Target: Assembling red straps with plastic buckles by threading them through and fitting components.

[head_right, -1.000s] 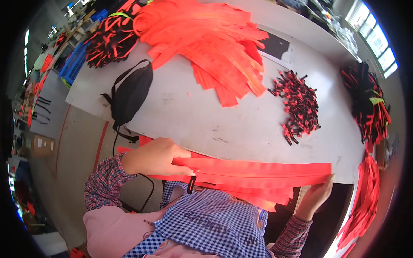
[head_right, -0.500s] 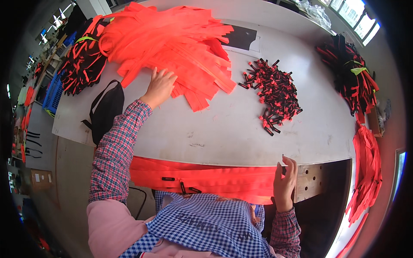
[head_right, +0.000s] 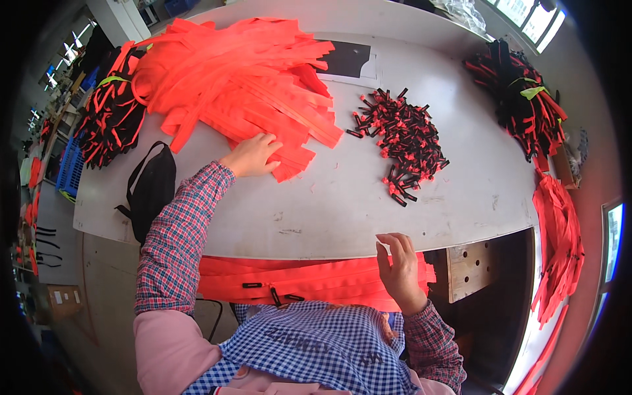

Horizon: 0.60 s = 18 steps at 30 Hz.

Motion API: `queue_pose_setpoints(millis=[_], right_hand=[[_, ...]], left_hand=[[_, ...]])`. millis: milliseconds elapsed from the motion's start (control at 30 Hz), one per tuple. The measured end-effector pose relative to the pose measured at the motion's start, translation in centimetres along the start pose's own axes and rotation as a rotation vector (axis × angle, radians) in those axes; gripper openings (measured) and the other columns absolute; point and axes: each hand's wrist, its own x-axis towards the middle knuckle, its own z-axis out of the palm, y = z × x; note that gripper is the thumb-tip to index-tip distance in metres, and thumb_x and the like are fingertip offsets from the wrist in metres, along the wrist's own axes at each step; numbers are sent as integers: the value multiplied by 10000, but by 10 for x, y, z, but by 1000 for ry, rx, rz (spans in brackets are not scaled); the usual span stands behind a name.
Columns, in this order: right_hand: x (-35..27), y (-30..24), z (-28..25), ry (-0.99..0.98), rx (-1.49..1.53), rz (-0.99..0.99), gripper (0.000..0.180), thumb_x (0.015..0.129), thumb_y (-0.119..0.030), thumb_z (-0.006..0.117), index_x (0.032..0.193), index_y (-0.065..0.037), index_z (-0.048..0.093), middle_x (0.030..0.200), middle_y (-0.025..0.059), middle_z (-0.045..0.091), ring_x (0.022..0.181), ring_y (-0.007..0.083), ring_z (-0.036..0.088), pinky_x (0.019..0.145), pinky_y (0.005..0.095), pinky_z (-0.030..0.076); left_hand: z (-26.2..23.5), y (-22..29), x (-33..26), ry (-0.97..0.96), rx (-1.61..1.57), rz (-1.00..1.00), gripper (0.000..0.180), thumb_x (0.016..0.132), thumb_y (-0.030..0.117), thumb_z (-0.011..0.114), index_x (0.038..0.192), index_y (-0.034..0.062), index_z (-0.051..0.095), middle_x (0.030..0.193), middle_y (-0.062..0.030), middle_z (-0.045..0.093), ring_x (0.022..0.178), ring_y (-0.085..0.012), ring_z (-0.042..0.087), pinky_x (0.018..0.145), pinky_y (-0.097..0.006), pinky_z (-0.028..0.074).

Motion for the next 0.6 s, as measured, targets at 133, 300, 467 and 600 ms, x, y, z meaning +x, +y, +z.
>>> queue_pose_setpoints(millis=[133, 300, 467, 600], right_hand=[[10, -14, 13, -39, 100, -39, 217, 882, 18, 679, 1093, -18, 644, 1032, 153, 654, 941, 340, 644, 790, 414, 537], [29, -42, 29, -42, 326, 13, 311, 875, -59, 747, 1161, -8, 636, 1119, 158, 662, 1017, 315, 657, 842, 387, 549], [48, -63, 33, -169, 922, 305, 336, 918, -151, 757, 1184, 17, 638, 1140, 98, 689, 1020, 163, 662, 864, 294, 549], [45, -77, 31, -349, 954, 383, 185, 973, -107, 688, 1110, 14, 660, 974, 37, 707, 882, 76, 652, 799, 236, 554]], left_hand=[[-6, 11, -29, -62, 73, 66, 218, 929, 177, 619, 1102, 44, 612, 1082, -84, 624, 953, -266, 660, 721, -393, 584], [-38, 67, -51, 226, -268, -36, 143, 949, 166, 645, 935, 23, 641, 705, -111, 589, 644, -303, 630, 563, -405, 517], [-79, 169, -88, 156, -797, -34, 144, 964, 144, 646, 975, 2, 659, 742, -163, 638, 651, -328, 647, 558, -423, 490], [-106, 207, -101, 77, -1044, -145, 212, 990, 154, 633, 1092, -32, 631, 895, -183, 669, 790, -276, 690, 646, -380, 520]])
